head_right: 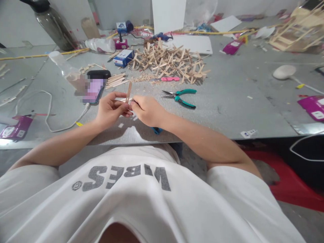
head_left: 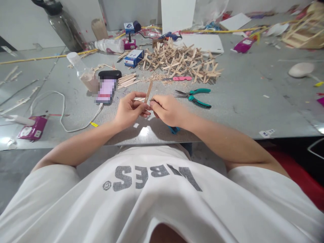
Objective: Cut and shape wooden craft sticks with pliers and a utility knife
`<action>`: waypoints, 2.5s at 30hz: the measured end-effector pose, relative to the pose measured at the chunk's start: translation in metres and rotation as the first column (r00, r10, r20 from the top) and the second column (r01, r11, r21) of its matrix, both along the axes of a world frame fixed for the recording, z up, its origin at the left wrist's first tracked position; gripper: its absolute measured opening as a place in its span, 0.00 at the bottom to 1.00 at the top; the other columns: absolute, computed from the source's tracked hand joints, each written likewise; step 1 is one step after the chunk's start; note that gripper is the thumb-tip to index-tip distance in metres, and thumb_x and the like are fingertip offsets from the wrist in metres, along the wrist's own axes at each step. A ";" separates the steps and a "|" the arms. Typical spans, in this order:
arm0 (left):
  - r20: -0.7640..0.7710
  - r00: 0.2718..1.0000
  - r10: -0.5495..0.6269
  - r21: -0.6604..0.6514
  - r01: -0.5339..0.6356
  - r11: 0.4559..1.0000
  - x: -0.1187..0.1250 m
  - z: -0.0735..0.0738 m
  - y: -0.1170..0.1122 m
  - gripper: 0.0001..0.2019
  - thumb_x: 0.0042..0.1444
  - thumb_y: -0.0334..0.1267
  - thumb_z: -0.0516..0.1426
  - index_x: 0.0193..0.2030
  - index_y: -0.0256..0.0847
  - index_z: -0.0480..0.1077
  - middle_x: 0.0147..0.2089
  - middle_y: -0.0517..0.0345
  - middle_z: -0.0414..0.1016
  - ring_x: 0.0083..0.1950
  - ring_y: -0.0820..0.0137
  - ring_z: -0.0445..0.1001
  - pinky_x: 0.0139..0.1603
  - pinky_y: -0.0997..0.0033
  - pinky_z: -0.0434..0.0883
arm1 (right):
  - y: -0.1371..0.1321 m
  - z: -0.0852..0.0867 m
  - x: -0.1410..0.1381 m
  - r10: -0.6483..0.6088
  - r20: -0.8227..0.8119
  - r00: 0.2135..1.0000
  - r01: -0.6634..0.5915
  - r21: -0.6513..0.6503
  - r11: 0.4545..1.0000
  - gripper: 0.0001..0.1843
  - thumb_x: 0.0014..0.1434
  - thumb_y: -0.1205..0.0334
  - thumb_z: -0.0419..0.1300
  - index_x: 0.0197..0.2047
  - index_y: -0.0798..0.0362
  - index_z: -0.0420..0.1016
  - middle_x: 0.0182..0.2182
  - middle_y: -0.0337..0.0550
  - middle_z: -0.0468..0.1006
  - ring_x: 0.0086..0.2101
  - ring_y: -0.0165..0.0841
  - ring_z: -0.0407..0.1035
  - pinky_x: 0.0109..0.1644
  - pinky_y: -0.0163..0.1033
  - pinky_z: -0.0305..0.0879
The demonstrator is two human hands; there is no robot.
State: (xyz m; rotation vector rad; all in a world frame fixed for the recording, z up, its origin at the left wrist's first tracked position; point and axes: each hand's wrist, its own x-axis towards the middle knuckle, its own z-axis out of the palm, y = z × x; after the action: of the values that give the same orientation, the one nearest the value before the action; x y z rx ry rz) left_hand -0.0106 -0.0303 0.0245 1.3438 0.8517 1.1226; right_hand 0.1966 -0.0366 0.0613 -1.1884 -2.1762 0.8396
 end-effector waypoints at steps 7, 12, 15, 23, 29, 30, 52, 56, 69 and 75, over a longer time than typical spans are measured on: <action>0.002 0.999 0.041 0.055 -0.041 0.998 0.004 -0.005 -0.004 0.13 0.61 0.31 0.73 0.43 0.40 0.72 0.32 0.59 0.89 0.32 0.69 0.90 0.32 0.80 0.84 | 0.001 -0.004 -0.003 -0.024 0.012 1.000 0.024 -0.007 1.000 0.17 0.80 0.62 0.53 0.34 0.48 0.64 0.28 0.41 0.76 0.31 0.34 0.67 0.39 0.43 0.55; -0.031 0.994 0.100 0.040 -0.099 0.994 0.008 -0.003 -0.005 0.09 0.62 0.28 0.70 0.40 0.39 0.73 0.34 0.58 0.89 0.33 0.71 0.90 0.35 0.79 0.86 | 0.002 -0.003 -0.003 -0.068 0.020 0.997 0.068 -0.003 0.998 0.18 0.80 0.61 0.52 0.34 0.47 0.62 0.27 0.42 0.76 0.30 0.35 0.67 0.39 0.44 0.56; -0.048 0.992 0.117 0.045 -0.115 0.992 0.008 -0.002 -0.004 0.08 0.63 0.28 0.70 0.40 0.38 0.75 0.34 0.57 0.89 0.34 0.71 0.91 0.36 0.78 0.86 | 0.002 -0.002 -0.003 -0.088 0.006 0.996 0.088 -0.016 0.996 0.17 0.79 0.59 0.52 0.34 0.47 0.63 0.26 0.44 0.76 0.31 0.37 0.69 0.40 0.45 0.59; -0.056 0.995 0.077 0.083 -0.072 0.994 0.005 -0.006 -0.001 0.09 0.62 0.34 0.72 0.40 0.38 0.76 0.33 0.56 0.88 0.34 0.71 0.89 0.37 0.76 0.86 | 0.004 -0.005 -0.007 -0.066 -0.066 0.996 0.057 -0.130 0.990 0.19 0.79 0.63 0.55 0.32 0.47 0.67 0.24 0.43 0.76 0.29 0.37 0.72 0.38 0.45 0.63; -0.066 0.995 0.076 0.099 -0.070 0.993 0.006 -0.011 0.001 0.08 0.63 0.33 0.71 0.40 0.39 0.76 0.32 0.57 0.88 0.32 0.73 0.88 0.36 0.77 0.85 | 0.007 -0.009 -0.007 -0.037 -0.132 0.991 -0.005 -0.304 0.953 0.22 0.81 0.62 0.52 0.31 0.49 0.68 0.20 0.40 0.74 0.21 0.32 0.66 0.28 0.41 0.60; -0.077 0.994 0.083 0.107 -0.075 0.991 0.007 -0.012 0.001 0.08 0.63 0.34 0.71 0.40 0.39 0.76 0.32 0.57 0.88 0.33 0.72 0.88 0.37 0.77 0.85 | 0.008 -0.008 -0.007 -0.035 -0.137 0.990 -0.009 -0.307 0.952 0.22 0.81 0.62 0.52 0.31 0.49 0.68 0.20 0.40 0.74 0.21 0.31 0.66 0.27 0.40 0.60; -0.107 0.987 0.117 0.146 -0.101 0.984 0.011 -0.005 -0.005 0.14 0.59 0.44 0.74 0.41 0.40 0.77 0.32 0.57 0.87 0.31 0.71 0.88 0.34 0.75 0.85 | 0.006 -0.002 -0.006 -0.077 -0.023 0.997 0.077 -0.028 0.997 0.25 0.79 0.60 0.56 0.26 0.48 0.65 0.20 0.39 0.72 0.26 0.32 0.65 0.33 0.41 0.56; -0.105 0.988 0.115 0.128 -0.101 0.987 0.012 0.000 -0.009 0.15 0.60 0.47 0.75 0.42 0.39 0.79 0.33 0.56 0.88 0.32 0.70 0.88 0.35 0.73 0.86 | 0.004 -0.002 -0.007 -0.101 -0.024 0.995 0.101 0.000 0.995 0.25 0.78 0.61 0.56 0.25 0.48 0.62 0.20 0.39 0.71 0.26 0.31 0.64 0.33 0.41 0.55; -0.032 0.987 0.157 0.053 -0.155 0.986 0.007 0.005 0.000 0.13 0.58 0.38 0.74 0.41 0.39 0.75 0.32 0.58 0.88 0.30 0.71 0.88 0.31 0.76 0.85 | 0.008 0.000 0.002 -0.039 -0.110 0.993 0.036 -0.027 0.999 0.26 0.82 0.57 0.52 0.27 0.46 0.64 0.22 0.41 0.75 0.27 0.34 0.69 0.40 0.43 0.64; -0.055 0.984 0.168 0.097 -0.162 0.982 0.009 0.003 -0.004 0.13 0.58 0.39 0.74 0.41 0.39 0.76 0.32 0.59 0.87 0.31 0.71 0.88 0.33 0.76 0.85 | 0.007 -0.001 0.001 -0.018 -0.057 0.998 0.018 -0.007 1.000 0.21 0.81 0.57 0.54 0.31 0.47 0.65 0.26 0.42 0.77 0.30 0.36 0.70 0.43 0.47 0.62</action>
State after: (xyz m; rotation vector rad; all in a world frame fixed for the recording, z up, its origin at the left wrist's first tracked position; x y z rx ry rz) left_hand -0.0017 -0.0338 0.0277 1.4107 0.9817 1.2664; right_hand 0.1977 -0.0298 0.0600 -1.1717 -2.1159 0.8632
